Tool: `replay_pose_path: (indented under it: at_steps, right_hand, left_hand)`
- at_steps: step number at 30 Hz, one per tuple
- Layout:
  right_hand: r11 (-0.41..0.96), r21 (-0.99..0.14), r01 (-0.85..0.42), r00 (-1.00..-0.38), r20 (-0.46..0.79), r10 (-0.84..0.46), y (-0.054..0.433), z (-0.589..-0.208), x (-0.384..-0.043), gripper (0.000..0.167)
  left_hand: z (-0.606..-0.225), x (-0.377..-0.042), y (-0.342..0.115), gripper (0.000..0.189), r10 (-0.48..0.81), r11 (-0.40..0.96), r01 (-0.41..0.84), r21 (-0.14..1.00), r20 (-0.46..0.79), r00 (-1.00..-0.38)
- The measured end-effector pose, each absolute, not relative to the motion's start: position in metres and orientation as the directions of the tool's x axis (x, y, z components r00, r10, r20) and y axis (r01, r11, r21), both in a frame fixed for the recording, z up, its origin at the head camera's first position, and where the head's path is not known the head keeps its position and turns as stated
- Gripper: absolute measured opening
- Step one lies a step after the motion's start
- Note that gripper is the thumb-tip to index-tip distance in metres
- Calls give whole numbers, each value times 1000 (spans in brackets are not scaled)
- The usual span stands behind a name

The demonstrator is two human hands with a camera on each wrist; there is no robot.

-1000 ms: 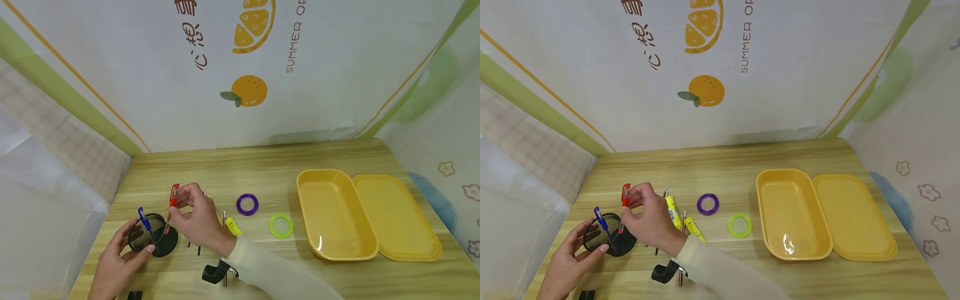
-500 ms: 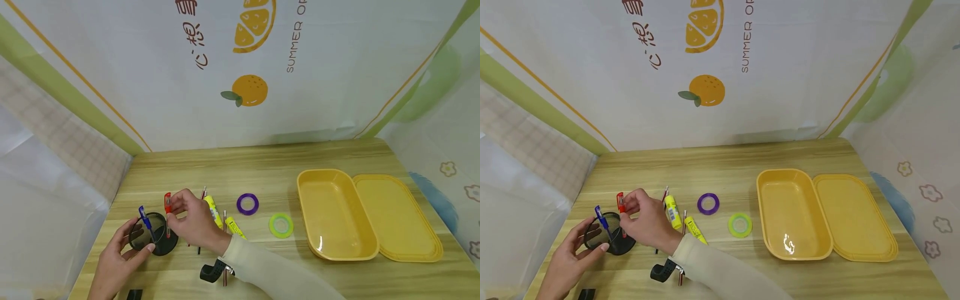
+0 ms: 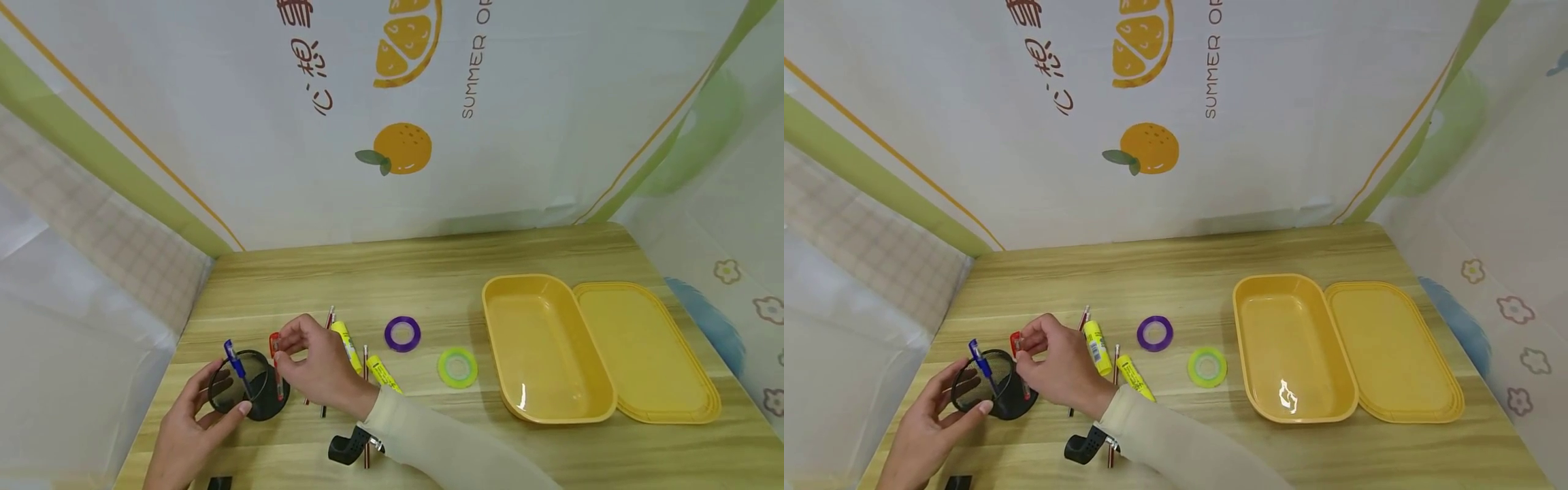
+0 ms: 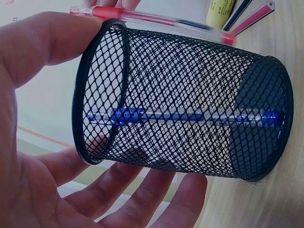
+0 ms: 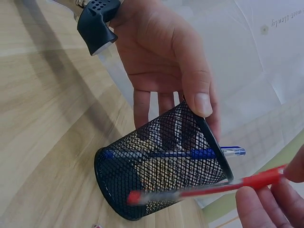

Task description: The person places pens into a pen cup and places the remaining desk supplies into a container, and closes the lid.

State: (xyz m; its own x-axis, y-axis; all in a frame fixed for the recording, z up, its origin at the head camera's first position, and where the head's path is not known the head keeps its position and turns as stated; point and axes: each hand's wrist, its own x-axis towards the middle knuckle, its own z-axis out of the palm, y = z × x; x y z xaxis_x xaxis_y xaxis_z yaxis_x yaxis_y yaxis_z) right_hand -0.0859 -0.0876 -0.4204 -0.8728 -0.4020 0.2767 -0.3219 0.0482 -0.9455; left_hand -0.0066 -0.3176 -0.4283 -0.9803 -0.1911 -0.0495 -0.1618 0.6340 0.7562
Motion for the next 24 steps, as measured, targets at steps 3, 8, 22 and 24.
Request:
replay_pose_path:
  at_steps: [3, 8, 22, 24]
  right_hand:
    - [58, -941, -334, -873, 286, -395, -87, -421, -85, 22]
    - [57, -941, -332, -879, 287, -380, -84, -422, -85, 22]
    - [15, -953, -303, -896, 279, -345, -71, -425, -88, 22]
    - [16, -952, -306, -895, 281, -346, -70, -425, -89, 23]
  left_hand:
    - [-429, -7, -317, 90, -193, 629, -159, 761, -46, -980]
    - [-429, -6, -316, 89, -186, 624, -144, 768, -33, -982]
    - [-431, -6, -317, 86, -188, 622, -118, 774, 0, -982]
    - [-431, -6, -317, 86, -189, 622, -121, 774, -2, -982]
